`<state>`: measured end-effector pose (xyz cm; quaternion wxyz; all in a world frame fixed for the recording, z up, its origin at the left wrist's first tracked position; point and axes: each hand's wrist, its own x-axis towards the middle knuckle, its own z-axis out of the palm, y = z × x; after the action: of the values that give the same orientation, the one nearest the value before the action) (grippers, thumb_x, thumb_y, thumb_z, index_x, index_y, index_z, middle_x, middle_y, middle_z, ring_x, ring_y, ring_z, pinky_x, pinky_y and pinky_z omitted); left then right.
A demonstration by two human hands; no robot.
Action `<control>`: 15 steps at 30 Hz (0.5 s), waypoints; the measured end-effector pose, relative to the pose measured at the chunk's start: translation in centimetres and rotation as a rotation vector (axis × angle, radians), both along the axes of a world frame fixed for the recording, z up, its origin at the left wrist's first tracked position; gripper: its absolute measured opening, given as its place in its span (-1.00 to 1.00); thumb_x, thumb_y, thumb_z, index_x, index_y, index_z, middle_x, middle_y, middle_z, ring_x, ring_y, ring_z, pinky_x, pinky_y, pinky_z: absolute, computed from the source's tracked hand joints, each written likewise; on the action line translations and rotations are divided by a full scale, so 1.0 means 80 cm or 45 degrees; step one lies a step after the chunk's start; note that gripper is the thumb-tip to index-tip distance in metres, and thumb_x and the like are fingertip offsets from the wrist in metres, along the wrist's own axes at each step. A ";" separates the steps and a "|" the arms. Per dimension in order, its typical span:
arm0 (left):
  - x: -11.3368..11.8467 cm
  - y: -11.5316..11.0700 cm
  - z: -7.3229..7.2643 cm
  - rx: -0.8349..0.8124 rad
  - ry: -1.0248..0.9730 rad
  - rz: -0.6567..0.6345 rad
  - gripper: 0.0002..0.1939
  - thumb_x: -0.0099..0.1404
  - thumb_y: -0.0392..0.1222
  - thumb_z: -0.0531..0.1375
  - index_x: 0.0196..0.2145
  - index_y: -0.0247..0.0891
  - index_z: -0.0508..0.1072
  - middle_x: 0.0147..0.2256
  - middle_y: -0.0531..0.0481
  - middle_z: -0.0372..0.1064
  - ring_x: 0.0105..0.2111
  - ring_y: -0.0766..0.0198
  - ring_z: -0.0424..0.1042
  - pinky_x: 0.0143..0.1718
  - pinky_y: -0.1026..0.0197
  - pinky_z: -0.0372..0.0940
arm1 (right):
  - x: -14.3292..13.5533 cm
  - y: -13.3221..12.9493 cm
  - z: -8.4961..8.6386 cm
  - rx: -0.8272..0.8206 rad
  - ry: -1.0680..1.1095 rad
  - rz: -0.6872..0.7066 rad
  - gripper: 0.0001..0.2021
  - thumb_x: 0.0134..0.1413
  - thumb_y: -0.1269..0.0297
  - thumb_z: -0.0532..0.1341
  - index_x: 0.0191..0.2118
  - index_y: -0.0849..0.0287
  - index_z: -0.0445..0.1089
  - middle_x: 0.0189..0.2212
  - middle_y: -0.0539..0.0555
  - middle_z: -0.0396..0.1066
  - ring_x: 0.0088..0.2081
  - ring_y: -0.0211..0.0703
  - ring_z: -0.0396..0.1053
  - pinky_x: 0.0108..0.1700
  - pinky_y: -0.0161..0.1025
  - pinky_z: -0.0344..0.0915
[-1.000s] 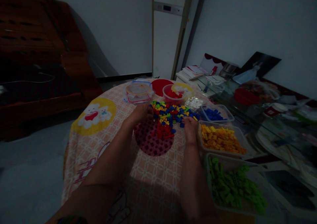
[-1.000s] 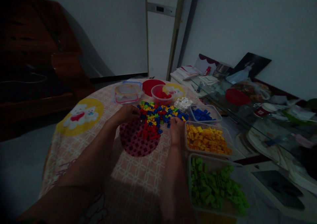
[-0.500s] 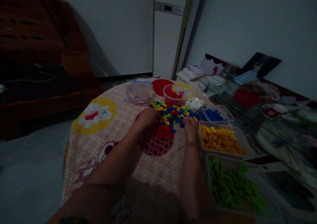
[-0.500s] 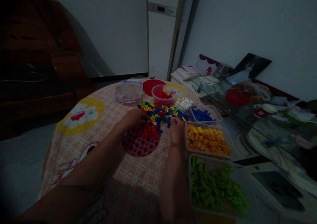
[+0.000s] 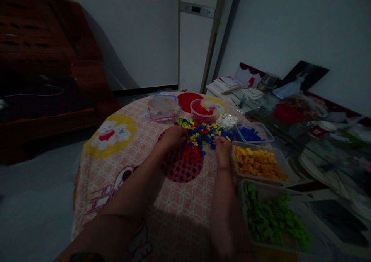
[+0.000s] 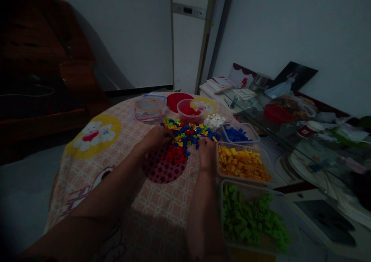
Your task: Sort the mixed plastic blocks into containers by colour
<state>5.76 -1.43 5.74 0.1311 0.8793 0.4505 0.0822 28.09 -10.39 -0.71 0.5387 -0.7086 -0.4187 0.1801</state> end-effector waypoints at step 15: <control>0.070 0.073 0.025 -0.068 -1.102 0.323 -0.54 0.18 -0.26 0.23 0.05 -0.38 0.53 -0.07 -0.18 0.58 -0.17 0.20 0.55 -0.08 0.18 0.42 | 0.001 0.007 -0.008 0.060 0.078 -0.006 -0.60 0.03 -0.01 0.15 -0.34 0.22 0.58 -0.43 0.07 0.56 -0.35 -0.06 0.43 -0.23 -0.21 0.29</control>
<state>11.39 4.42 7.76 0.3189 0.6981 0.4604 0.4461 28.16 -9.85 -1.37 0.5681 -0.6910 -0.4043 0.1905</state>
